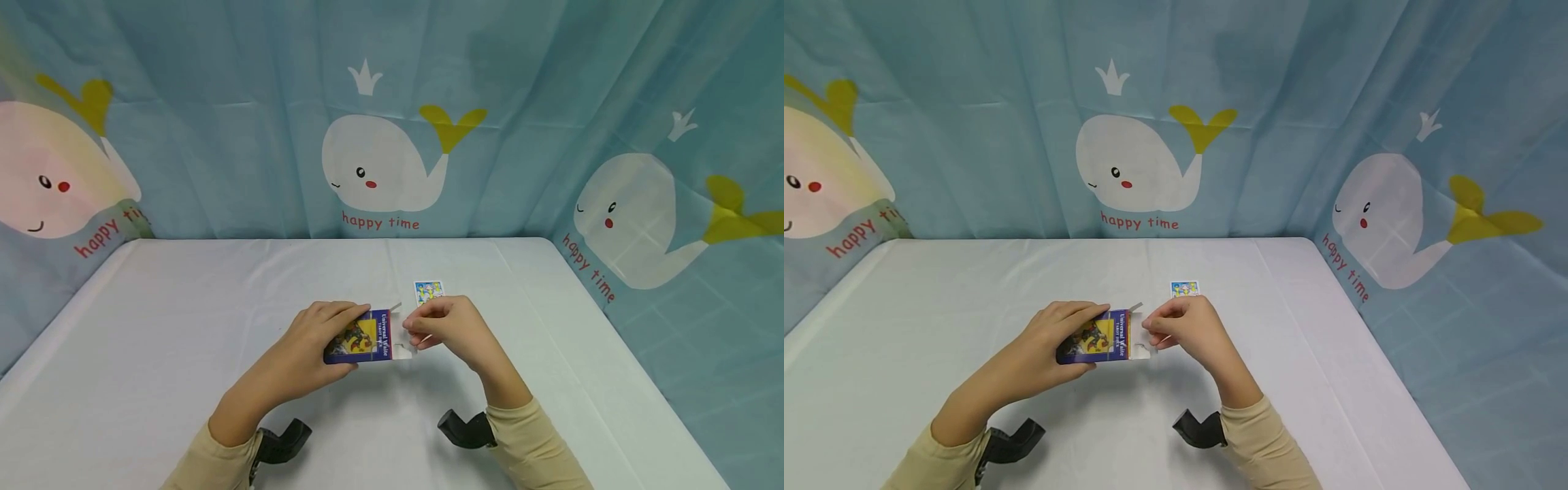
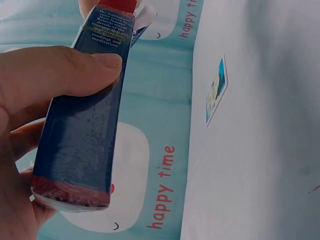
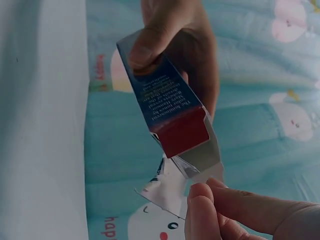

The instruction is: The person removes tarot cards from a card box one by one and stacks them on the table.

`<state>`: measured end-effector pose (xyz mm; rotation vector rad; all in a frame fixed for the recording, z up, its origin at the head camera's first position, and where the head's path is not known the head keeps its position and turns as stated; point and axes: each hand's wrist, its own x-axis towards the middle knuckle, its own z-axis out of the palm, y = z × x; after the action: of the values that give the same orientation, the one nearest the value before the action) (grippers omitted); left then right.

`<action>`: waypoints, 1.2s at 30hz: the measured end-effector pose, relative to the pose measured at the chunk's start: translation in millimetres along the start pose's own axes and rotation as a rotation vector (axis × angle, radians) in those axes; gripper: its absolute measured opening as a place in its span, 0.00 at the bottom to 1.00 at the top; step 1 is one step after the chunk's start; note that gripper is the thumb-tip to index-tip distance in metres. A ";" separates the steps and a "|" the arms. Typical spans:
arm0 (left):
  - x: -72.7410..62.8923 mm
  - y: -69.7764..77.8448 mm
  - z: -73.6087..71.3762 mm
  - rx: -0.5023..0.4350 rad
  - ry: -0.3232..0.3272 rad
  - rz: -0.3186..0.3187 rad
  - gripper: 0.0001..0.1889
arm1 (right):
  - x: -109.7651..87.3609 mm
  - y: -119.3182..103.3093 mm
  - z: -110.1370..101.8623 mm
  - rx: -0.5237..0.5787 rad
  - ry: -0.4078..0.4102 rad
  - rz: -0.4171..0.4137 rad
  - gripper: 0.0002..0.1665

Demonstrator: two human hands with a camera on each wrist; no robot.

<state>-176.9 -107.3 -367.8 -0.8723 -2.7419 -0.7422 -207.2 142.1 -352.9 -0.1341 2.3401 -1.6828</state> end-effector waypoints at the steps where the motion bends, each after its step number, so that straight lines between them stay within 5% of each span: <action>1: -0.1 -0.2 0.0 0.000 0.003 0.001 0.40 | -0.1 -0.1 0.7 -0.004 -0.001 0.001 0.10; 36: 0.3 2.3 3.9 0.003 0.037 0.051 0.39 | 3.3 3.1 18.6 -0.106 0.067 0.010 0.09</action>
<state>-175.9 -103.5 -370.1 -0.9146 -2.6771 -0.7370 -205.4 125.2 -361.8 -0.0871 2.4757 -1.5828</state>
